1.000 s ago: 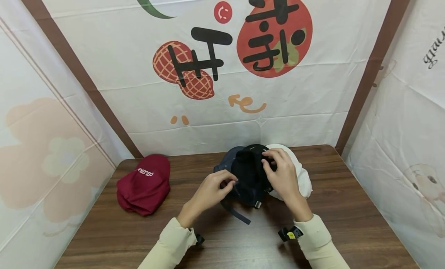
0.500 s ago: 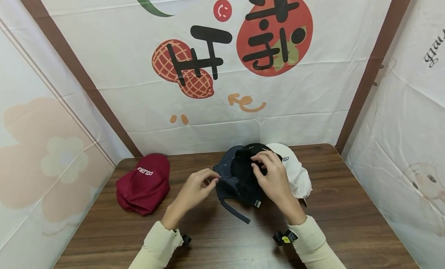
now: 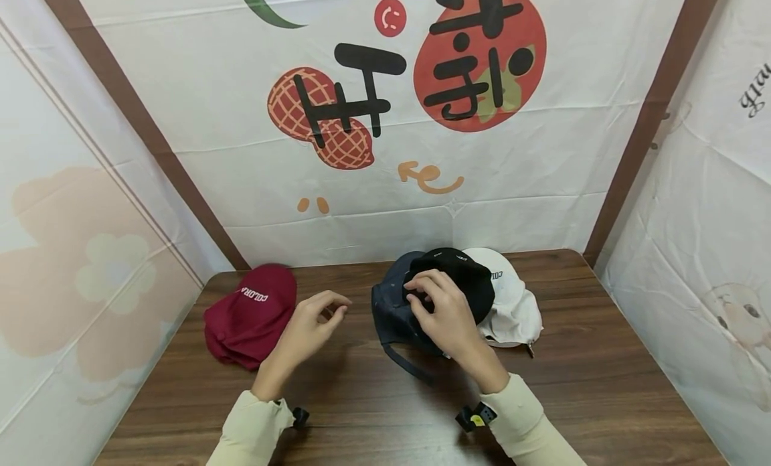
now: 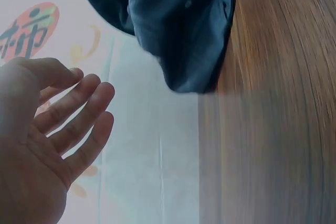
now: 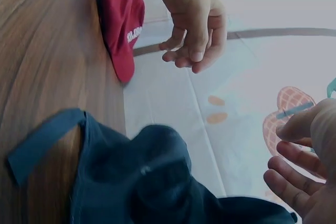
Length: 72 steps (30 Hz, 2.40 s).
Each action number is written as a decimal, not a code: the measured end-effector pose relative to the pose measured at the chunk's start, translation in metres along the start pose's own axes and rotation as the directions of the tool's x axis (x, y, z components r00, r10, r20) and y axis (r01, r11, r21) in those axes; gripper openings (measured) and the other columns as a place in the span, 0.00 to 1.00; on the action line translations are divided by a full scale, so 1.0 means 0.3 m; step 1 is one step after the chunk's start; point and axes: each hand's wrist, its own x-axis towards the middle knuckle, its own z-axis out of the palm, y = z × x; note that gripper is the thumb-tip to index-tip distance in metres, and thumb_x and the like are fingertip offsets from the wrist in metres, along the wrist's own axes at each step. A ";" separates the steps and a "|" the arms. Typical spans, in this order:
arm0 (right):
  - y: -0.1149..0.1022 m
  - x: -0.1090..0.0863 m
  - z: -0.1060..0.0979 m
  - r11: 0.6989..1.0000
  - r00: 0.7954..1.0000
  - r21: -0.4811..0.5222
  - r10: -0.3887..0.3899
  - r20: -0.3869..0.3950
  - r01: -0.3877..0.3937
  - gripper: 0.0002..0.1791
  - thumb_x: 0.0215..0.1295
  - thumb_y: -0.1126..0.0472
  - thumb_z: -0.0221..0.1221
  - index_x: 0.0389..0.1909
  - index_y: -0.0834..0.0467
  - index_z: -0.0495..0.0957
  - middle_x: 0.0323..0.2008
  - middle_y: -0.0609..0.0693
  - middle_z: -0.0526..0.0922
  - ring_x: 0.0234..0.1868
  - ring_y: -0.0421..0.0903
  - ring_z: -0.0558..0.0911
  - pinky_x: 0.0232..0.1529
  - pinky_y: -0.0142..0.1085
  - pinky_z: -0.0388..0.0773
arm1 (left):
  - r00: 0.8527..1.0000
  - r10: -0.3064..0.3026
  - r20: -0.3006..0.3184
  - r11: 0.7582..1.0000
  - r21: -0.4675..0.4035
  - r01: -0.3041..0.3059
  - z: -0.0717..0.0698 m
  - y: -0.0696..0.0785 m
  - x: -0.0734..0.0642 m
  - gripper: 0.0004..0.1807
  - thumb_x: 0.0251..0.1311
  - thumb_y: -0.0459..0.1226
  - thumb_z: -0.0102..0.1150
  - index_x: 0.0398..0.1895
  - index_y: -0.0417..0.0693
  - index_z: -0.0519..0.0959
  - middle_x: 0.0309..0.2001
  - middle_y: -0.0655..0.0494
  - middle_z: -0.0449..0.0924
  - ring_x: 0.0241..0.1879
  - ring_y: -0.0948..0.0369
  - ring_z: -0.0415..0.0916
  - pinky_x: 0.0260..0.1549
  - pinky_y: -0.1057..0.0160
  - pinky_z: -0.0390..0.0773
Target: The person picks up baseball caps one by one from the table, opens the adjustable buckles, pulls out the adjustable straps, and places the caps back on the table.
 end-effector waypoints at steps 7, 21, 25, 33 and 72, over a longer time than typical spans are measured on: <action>-0.028 0.007 0.072 0.999 0.995 0.052 0.003 0.102 -0.009 0.09 0.68 0.68 0.70 0.47 0.59 0.88 0.50 0.50 0.85 0.48 0.43 0.83 0.40 0.37 0.85 | 0.999 -0.052 -0.011 0.998 0.041 0.053 -0.059 -0.060 -0.043 0.07 0.70 0.29 0.65 0.45 0.49 0.88 0.39 0.56 0.87 0.36 0.66 0.82 0.37 0.60 0.87; -0.064 0.015 0.174 0.996 0.976 0.079 0.030 0.216 -0.048 0.10 0.69 0.66 0.70 0.49 0.55 0.87 0.53 0.48 0.84 0.49 0.44 0.84 0.45 0.39 0.87 | 0.991 -0.118 -0.056 0.977 0.171 0.126 -0.162 -0.172 -0.140 0.12 0.65 0.26 0.63 0.45 0.49 0.88 0.43 0.57 0.88 0.36 0.64 0.77 0.36 0.63 0.79; -0.063 0.009 0.189 0.997 0.969 0.058 0.035 0.246 -0.051 0.11 0.69 0.65 0.70 0.50 0.52 0.87 0.53 0.46 0.84 0.51 0.43 0.83 0.48 0.37 0.86 | 0.984 -0.170 -0.045 0.962 0.210 0.175 -0.207 -0.199 -0.172 0.15 0.63 0.25 0.61 0.46 0.51 0.87 0.44 0.58 0.88 0.37 0.64 0.77 0.38 0.63 0.79; -0.062 0.015 0.223 0.998 0.946 0.025 0.041 0.320 -0.052 0.14 0.70 0.63 0.69 0.55 0.51 0.85 0.56 0.45 0.83 0.52 0.44 0.82 0.50 0.38 0.84 | 0.976 -0.215 -0.037 0.932 0.289 0.216 -0.291 -0.251 -0.237 0.21 0.56 0.22 0.55 0.47 0.48 0.88 0.50 0.54 0.87 0.53 0.55 0.77 0.46 0.48 0.79; -0.082 0.006 0.359 0.999 0.839 -0.007 0.048 0.542 -0.053 0.21 0.71 0.55 0.71 0.62 0.51 0.81 0.62 0.48 0.80 0.63 0.46 0.78 0.67 0.45 0.78 | 0.971 0.027 -0.238 0.927 0.371 0.065 -0.337 -0.367 -0.308 0.11 0.51 0.18 0.74 0.33 0.39 0.88 0.41 0.45 0.85 0.52 0.44 0.73 0.53 0.51 0.69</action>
